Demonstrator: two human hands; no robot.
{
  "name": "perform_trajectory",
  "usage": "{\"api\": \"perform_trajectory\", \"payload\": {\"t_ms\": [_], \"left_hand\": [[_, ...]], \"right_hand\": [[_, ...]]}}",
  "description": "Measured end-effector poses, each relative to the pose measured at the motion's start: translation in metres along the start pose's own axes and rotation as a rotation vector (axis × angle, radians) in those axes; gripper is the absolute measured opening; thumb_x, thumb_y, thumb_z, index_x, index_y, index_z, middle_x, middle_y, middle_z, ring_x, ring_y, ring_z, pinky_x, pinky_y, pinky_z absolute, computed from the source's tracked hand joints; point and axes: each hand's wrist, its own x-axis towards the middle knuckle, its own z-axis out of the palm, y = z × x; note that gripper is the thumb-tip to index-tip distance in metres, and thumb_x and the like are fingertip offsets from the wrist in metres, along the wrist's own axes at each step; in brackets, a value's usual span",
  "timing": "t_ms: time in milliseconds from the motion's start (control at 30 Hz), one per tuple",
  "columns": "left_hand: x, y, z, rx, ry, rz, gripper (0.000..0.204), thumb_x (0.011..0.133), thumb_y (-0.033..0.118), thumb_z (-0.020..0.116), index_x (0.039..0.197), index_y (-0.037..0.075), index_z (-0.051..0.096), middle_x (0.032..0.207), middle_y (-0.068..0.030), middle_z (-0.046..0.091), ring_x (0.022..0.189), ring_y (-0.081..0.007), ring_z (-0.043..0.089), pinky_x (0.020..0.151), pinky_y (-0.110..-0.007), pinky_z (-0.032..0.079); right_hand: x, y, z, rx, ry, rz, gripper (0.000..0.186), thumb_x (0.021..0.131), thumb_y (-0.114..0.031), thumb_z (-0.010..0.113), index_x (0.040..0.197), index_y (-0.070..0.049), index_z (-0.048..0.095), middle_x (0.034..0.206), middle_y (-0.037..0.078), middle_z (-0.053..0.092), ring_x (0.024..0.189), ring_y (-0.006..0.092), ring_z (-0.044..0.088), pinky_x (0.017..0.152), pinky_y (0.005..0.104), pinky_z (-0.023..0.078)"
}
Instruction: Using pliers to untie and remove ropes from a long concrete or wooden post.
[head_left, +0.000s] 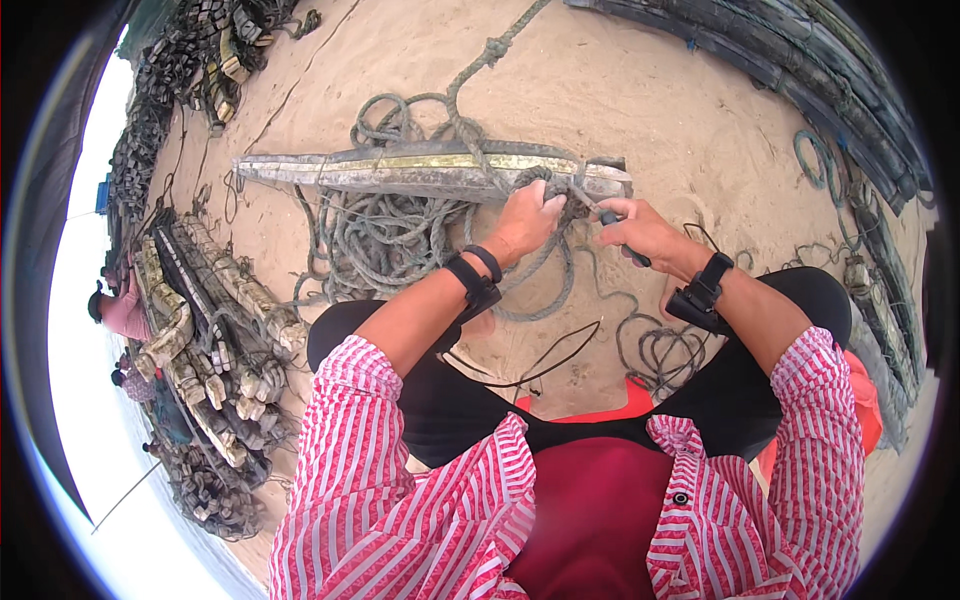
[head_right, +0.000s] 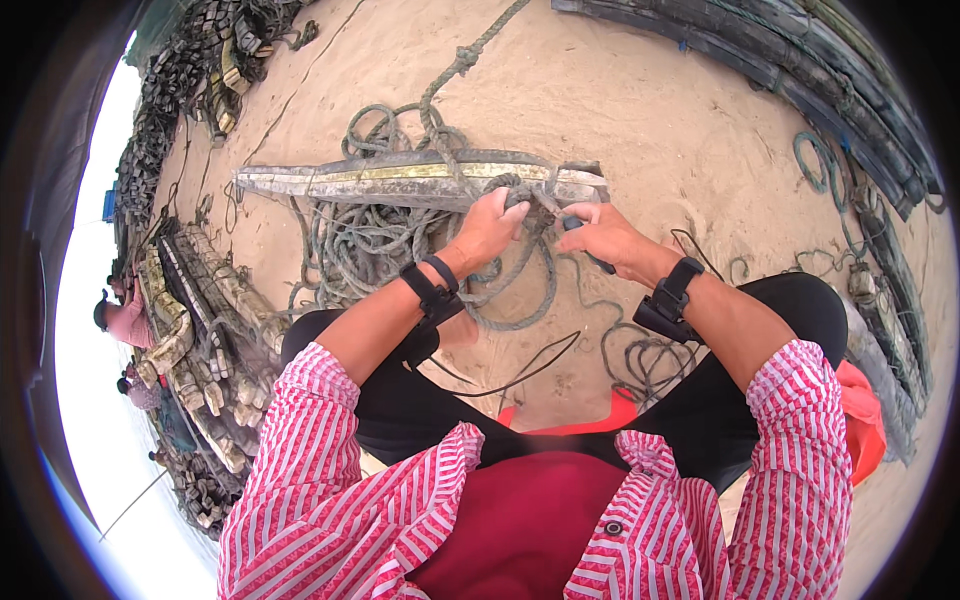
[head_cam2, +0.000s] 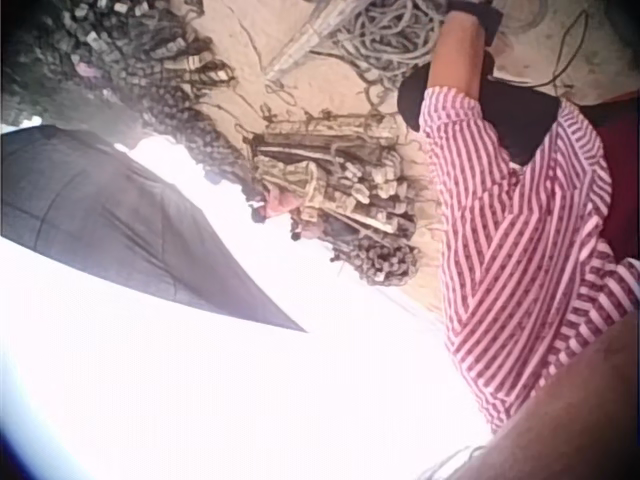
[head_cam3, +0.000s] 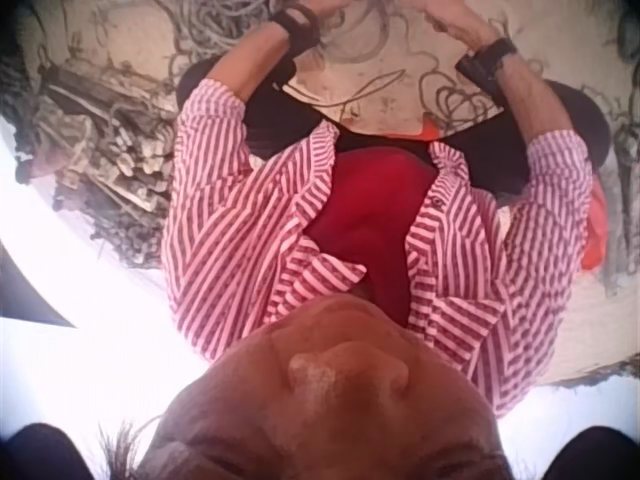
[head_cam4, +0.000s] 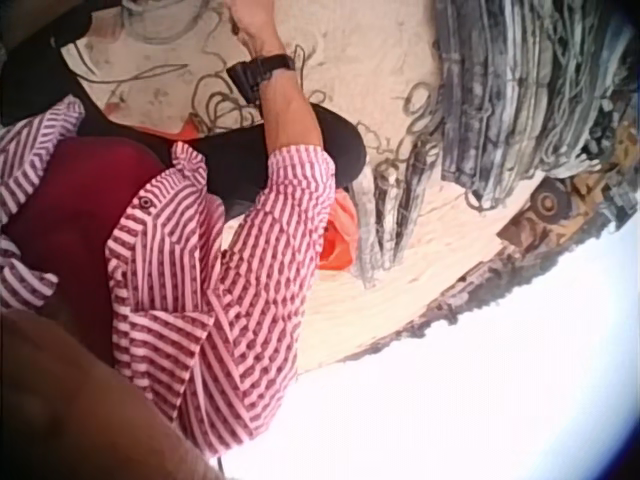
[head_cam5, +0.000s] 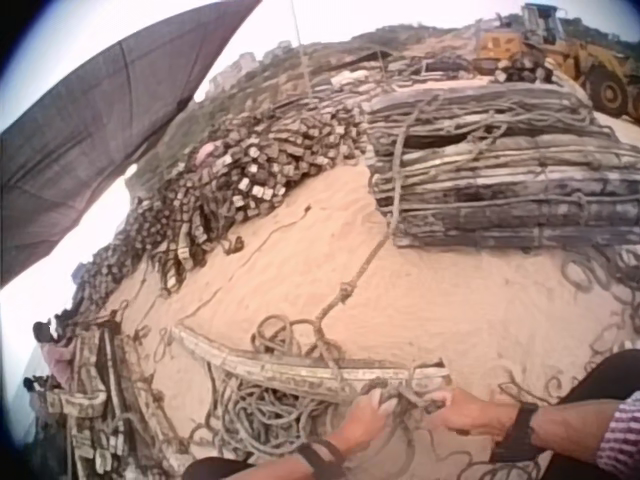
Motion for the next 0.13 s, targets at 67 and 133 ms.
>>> {"api": "perform_trajectory", "payload": {"t_ms": [67, 133], "left_hand": [[-0.0018, 0.0034, -0.001, -0.039, -0.012, 0.0, 0.033, 0.094, 0.028, 0.058, 0.082, -0.002, 0.05, 0.063, -0.0139, 0.062, 0.063, -0.0272, 0.063, 0.064, -0.04, 0.048], [-0.0009, 0.0095, -0.0048, -0.061, -0.013, 0.008, 0.033, 0.094, 0.028, 0.058, 0.083, -0.002, 0.051, 0.063, -0.0138, 0.062, 0.063, -0.0272, 0.063, 0.064, -0.04, 0.048]], "right_hand": [[-0.004, 0.0012, -0.0024, 0.163, -0.058, 0.15, 0.03, 0.077, -0.009, 0.073, 0.106, -0.003, 0.066, 0.083, 0.002, 0.063, 0.071, 0.015, 0.059, 0.062, 0.0286, 0.046], [-0.002, 0.0012, -0.0006, -0.017, -0.033, -0.026, 0.038, 0.08, -0.009, 0.068, 0.117, -0.005, 0.062, 0.086, 0.005, 0.062, 0.066, 0.0128, 0.056, 0.059, 0.027, 0.045]]}}
